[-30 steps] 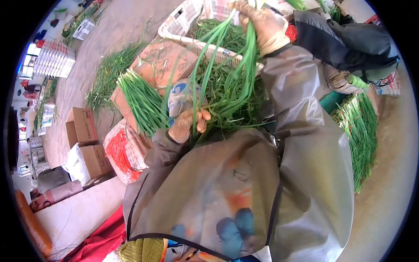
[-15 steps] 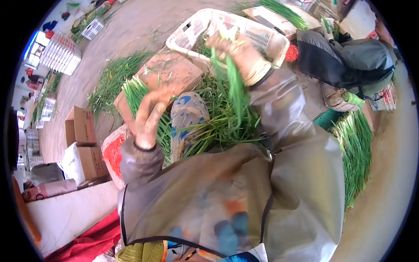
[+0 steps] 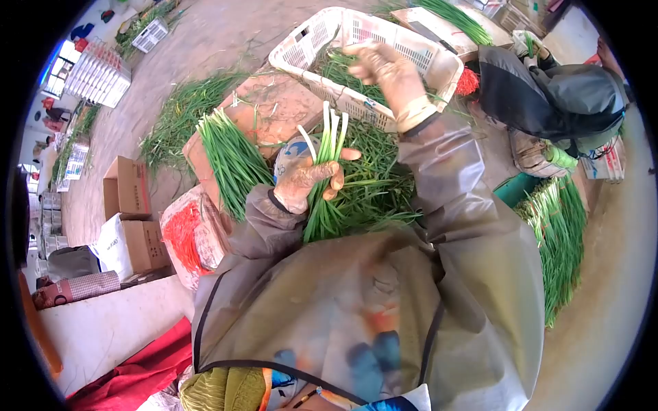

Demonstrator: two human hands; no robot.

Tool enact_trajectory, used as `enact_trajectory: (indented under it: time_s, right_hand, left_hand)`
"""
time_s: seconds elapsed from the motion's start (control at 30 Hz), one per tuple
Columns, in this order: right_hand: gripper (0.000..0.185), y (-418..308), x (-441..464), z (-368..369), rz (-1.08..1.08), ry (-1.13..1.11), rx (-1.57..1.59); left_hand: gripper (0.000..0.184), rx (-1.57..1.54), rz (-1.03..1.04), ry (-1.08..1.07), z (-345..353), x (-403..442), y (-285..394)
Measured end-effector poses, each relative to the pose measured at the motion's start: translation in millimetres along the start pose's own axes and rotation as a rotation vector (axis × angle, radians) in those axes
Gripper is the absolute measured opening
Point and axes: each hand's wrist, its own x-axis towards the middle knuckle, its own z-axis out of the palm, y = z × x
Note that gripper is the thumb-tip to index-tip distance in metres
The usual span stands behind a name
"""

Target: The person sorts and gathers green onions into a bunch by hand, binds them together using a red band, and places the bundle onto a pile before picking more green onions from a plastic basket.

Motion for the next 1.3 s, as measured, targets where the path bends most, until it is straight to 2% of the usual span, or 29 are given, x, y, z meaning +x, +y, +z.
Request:
enact_trajectory:
  time_s: [0.03, 0.1, 0.13, 0.17, 0.23, 0.27, 0.37, 0.43, 0.5, 0.57, 0.63, 0.7, 0.77, 0.8, 0.9, 0.97, 1.0, 1.07, 1.1, 1.13, 1.17, 1.2, 1.23, 1.3]
  right_hand:
    - [0.039, 1.2, 0.6, 11.6, -0.135, -0.148, -0.025]
    - [0.046, 2.0, -20.4, 31.7, 0.007, -0.434, -0.189]
    - [0.051, 17.7, -13.5, 34.8, 0.020, -0.660, -0.381]
    - [0.051, 23.4, -14.9, 34.2, -0.184, -0.659, -0.612]
    - [0.049, 15.6, -11.5, 37.5, 0.062, -0.438, -0.302]
    - [0.047, 29.1, -6.6, 30.8, -0.101, -0.337, 0.000]
    - [0.037, 13.2, -0.9, 4.7, 0.168, -0.182, 0.024]
    - [0.034, 31.3, -8.8, -5.3, 0.226, -0.189, 0.054]
    - [0.027, 48.7, -20.8, -14.7, 0.311, -0.182, 0.032]
    - [0.027, 69.0, -32.2, -24.3, 0.431, -0.174, 0.000]
    - [0.025, 89.0, -40.0, -34.6, 0.492, -0.200, -0.023]
    - [0.022, 110.3, -45.0, -43.5, 0.539, -0.201, 0.094]
    - [0.022, 117.5, -39.6, -43.6, 0.526, -0.196, 0.121]
    - [0.022, 113.4, -32.7, -39.0, 0.479, -0.181, 0.026]
    - [0.021, 64.2, -5.6, 3.0, 0.430, -0.147, 0.006]
    - [0.021, 30.3, 10.1, 45.6, 0.259, -0.190, 0.036]
    - [0.021, 16.3, 15.0, 67.3, 0.123, -0.257, -0.068]
    - [0.021, 5.6, 13.7, 124.0, -0.084, -0.479, 0.412]
    - [0.024, 4.0, 8.0, 152.4, -0.208, -0.477, 0.103]
    - [0.033, 20.6, 1.3, 180.0, -0.427, -0.449, -0.228]
    - [0.044, 10.0, -11.8, 200.8, -0.409, -0.493, -0.375]
    - [0.053, 13.2, -23.8, 219.7, -0.525, -0.472, -0.444]
    - [0.057, 27.5, -36.3, 236.6, -0.552, -0.507, -0.439]
    - [0.058, 53.7, -63.1, 255.4, -0.211, -0.641, -0.255]
  left_hand:
    - [0.044, 0.003, 0.000, 0.004, -0.5, -0.1, -1.5]
    - [0.041, -0.152, -0.021, 0.101, 0.2, 0.7, -5.7]
    - [0.039, -0.143, -0.052, 0.105, -1.6, 0.6, -6.4]
    - [0.039, -0.140, -0.051, 0.109, -2.2, 0.6, -7.2]
    - [0.034, -0.163, -0.002, 0.166, -1.5, -0.9, -8.0]
    - [0.034, -0.176, 0.030, 0.186, -8.5, -1.1, -9.6]
    - [0.023, -0.423, 0.201, 0.273, -34.9, -3.4, 0.0]
    - [0.017, -0.485, 0.493, 0.265, -54.7, -14.0, 38.1]
    - [0.014, -0.907, 0.593, 0.084, -93.7, -38.6, 74.2]
    - [0.014, -0.426, 0.947, 0.164, -133.4, -59.1, 99.2]
    - [0.014, -0.423, 1.071, 0.165, -150.0, -83.2, 111.1]
    - [0.015, -0.388, 1.133, 0.213, -150.6, -100.9, 115.6]
    - [0.015, -0.395, 1.140, 0.204, -140.9, -116.0, 113.3]
    - [0.014, -0.402, 1.168, 0.257, -147.3, -123.1, 111.3]
    - [0.013, -0.421, 1.173, 0.238, -149.8, -134.3, 107.0]
    - [0.012, -0.415, 1.181, 0.270, -147.8, -136.4, 105.6]
    - [0.012, -0.413, 1.178, 0.293, -144.8, -136.0, 104.3]
    - [0.013, -0.422, 1.150, 0.332, -132.6, -132.7, 100.1]
    - [0.011, -0.372, 1.146, 0.330, -138.3, -132.2, 95.3]
    - [0.011, -0.398, 1.133, 0.350, -133.6, -129.7, 89.9]
    - [0.010, -0.424, 1.119, 0.370, -126.0, -127.1, 82.2]
    - [0.011, -0.497, 1.112, 0.384, -125.1, -125.9, 73.5]
    - [0.011, -0.518, 1.103, 0.389, -125.0, -127.0, 65.2]
    - [0.011, -0.587, 1.108, 0.424, -135.6, -129.8, 43.6]
